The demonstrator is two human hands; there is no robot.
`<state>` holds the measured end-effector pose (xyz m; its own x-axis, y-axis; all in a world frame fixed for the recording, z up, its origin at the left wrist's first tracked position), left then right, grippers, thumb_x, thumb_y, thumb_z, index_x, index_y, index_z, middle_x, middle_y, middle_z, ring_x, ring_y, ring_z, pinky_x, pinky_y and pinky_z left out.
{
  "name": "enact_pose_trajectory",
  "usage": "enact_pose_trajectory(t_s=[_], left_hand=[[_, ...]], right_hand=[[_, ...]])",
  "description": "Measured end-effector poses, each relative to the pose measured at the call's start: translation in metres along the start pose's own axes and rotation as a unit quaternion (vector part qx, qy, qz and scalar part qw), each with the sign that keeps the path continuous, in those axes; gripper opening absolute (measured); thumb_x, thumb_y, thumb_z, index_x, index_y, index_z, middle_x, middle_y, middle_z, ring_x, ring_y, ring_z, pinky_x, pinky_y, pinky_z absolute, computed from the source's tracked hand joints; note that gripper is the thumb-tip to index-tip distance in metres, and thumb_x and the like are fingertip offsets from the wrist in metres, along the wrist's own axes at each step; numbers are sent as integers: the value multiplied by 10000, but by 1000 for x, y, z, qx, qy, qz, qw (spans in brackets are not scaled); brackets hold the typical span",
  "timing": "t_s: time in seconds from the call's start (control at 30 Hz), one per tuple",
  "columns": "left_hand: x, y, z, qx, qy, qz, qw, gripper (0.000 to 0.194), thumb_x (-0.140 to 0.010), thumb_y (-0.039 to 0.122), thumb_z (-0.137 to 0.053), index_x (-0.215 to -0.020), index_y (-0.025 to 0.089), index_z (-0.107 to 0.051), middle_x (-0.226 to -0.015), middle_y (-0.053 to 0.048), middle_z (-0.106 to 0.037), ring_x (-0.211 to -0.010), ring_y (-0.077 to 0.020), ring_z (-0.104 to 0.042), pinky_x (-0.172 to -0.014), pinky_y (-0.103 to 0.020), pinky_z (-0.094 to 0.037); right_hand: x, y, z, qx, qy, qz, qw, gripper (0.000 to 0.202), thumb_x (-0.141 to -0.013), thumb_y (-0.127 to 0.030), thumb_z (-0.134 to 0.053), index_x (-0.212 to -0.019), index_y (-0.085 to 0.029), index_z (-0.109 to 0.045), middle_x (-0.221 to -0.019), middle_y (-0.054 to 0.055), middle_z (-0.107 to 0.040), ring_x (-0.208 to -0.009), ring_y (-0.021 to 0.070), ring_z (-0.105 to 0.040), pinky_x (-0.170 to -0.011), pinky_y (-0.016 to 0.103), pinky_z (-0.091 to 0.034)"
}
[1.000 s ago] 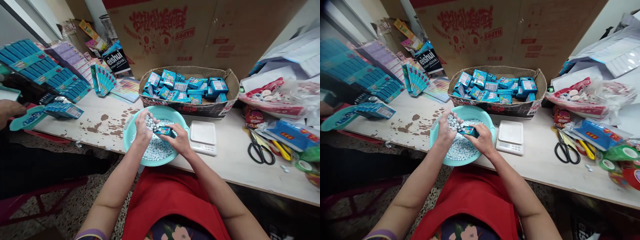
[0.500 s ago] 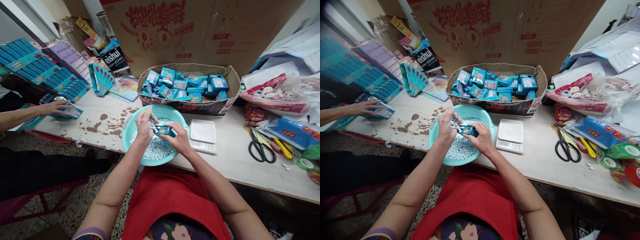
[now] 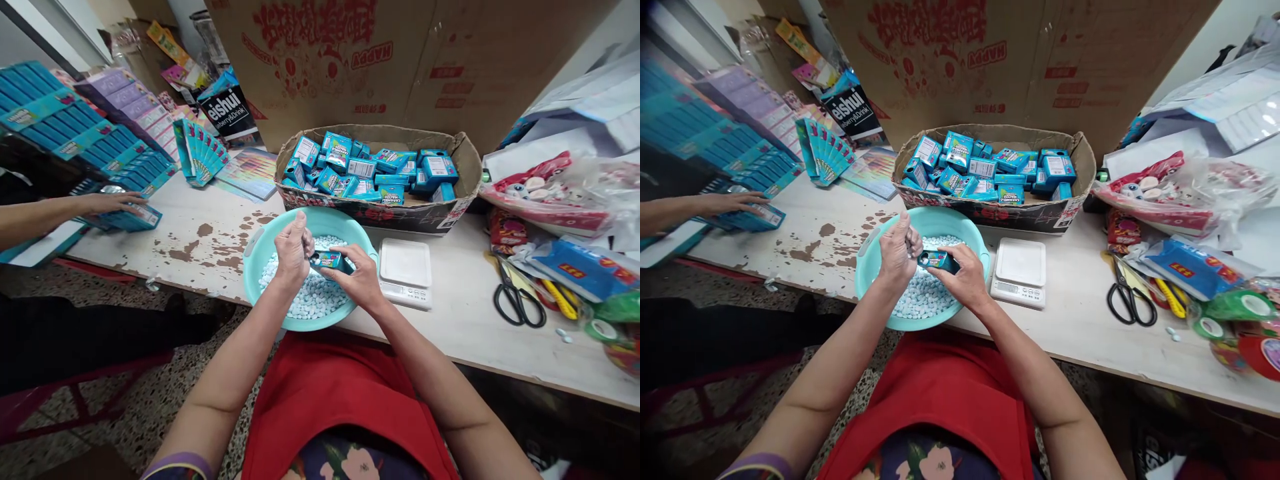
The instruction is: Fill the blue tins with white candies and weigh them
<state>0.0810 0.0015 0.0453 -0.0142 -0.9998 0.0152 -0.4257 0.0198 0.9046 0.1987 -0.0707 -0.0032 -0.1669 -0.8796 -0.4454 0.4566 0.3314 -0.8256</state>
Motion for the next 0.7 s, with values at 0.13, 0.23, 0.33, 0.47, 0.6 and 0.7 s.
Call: enact_pose_trajectory(t_s=[0.13,0.23,0.33,0.47,0.6,0.7], left_hand=[[-3,6,2,8,7,15,1000,582,-674,615,-727,-481,181,-391,-437,52,-345,-354,-39,-322,-331,-205,-175],[-8,15,11,38,13,21,999,565,-678,585,-740,-500,184,-383,-451,57,-347,-357,-38,-328,-325,-196,-185],[-10,20,30,53,43,22,997,547,-695,547,-742,-519,185,-372,-465,59,-360,-360,-36,-338,-321,-182,-202],[-4,13,61,32,93,61,993,491,-707,492,-742,-539,177,-403,-479,58,-390,-373,-36,-363,-328,-164,-226],[9,2,79,-4,115,93,989,436,-707,452,-734,-564,166,-437,-496,56,-428,-383,-31,-371,-346,-154,-243],[19,-2,84,-30,116,115,986,441,-706,480,-719,-577,162,-442,-511,55,-440,-380,-25,-364,-344,-150,-226]], right_hand=[[0,-1,2,-6,-12,-24,1000,346,-725,-378,-776,-1031,-239,-692,-954,41,-679,-894,207,-636,-838,352,-503],[-1,-1,6,-28,-5,-49,998,346,-709,-377,-783,-1017,-243,-700,-978,39,-688,-908,208,-639,-856,355,-501],[-3,0,8,-59,11,-86,994,364,-714,-389,-770,-1035,-234,-699,-983,42,-689,-899,207,-640,-858,362,-504],[-8,-4,3,-66,-34,-119,990,386,-697,-402,-778,-1029,-220,-705,-972,45,-687,-868,203,-634,-837,364,-511],[-13,-8,0,-46,-87,-102,990,379,-694,-397,-784,-1028,-234,-711,-989,45,-683,-910,211,-625,-876,378,-501],[-15,-6,4,-59,-92,-84,990,370,-697,-369,-792,-1037,-250,-708,-992,41,-675,-924,208,-623,-874,372,-499]])
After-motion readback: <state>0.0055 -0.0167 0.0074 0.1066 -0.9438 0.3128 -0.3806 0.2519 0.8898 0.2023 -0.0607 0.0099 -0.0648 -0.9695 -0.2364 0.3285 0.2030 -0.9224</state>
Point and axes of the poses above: each hand's wrist, its own x-axis away from the middle knuckle, its own z-axis out of the back of the hand, y = z × x, the point moved 1 cm from there along -x, towards the middle knuckle
